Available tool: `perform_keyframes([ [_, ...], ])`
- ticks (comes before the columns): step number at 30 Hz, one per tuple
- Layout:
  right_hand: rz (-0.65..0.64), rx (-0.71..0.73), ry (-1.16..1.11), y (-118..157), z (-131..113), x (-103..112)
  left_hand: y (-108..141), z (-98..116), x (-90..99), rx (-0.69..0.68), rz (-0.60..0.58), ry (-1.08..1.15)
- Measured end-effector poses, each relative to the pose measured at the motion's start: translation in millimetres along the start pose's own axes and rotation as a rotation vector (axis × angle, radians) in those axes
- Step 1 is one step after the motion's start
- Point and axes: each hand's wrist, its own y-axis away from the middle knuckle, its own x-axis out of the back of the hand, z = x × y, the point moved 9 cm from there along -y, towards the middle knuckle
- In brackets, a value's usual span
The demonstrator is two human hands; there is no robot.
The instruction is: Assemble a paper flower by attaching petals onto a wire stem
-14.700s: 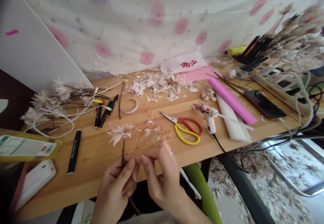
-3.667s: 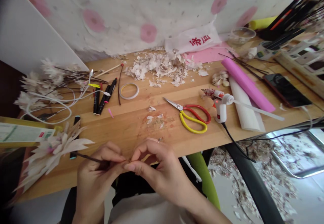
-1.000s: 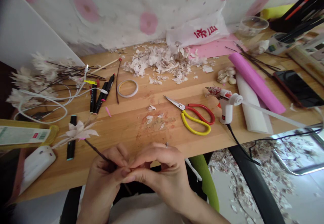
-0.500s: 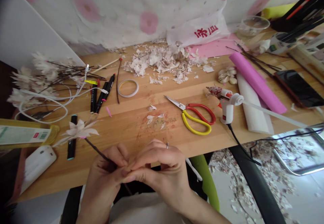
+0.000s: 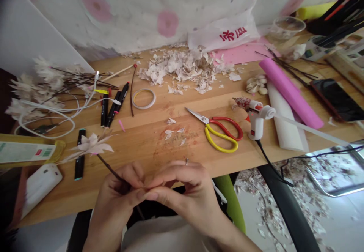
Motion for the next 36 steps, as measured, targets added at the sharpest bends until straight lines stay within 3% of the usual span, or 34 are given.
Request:
perform_keyframes([
  [5,-0.044,-0.118,0.086,5.8,8.4,-0.8,-0.6,3.3,2.5,0.002,0.023,-0.087],
  [9,-0.1,-0.194,0.014,12.4,15.0,-7.6,-2.5,-6.9,3.6,0.034,-0.005,-0.112],
  [16,-0.011,-0.253,-0.205,9.7,30.0,-5.9,-5.3,-19.0,2.5,0.098,0.028,0.026],
  [21,0.23,-0.102,-0.393,5.7,12.5,46.1,-9.5,-22.7,7.8,0.184,0.083,0.142],
  [25,0.348,0.057,-0.259,11.7,-22.8,102.0,-14.2,-18.4,8.4,0.148,0.098,0.246],
  [29,0.377,0.161,-0.052,20.1,-42.9,124.4,-15.5,-17.3,1.2,0.171,0.073,0.306],
  [32,0.444,0.196,0.026,26.7,-37.4,119.7,-14.6,-16.2,-4.1,0.164,0.051,0.306],
  [36,0.314,0.087,0.08,18.9,-7.7,79.0,-11.4,-17.5,-7.0,0.134,0.067,0.239],
])
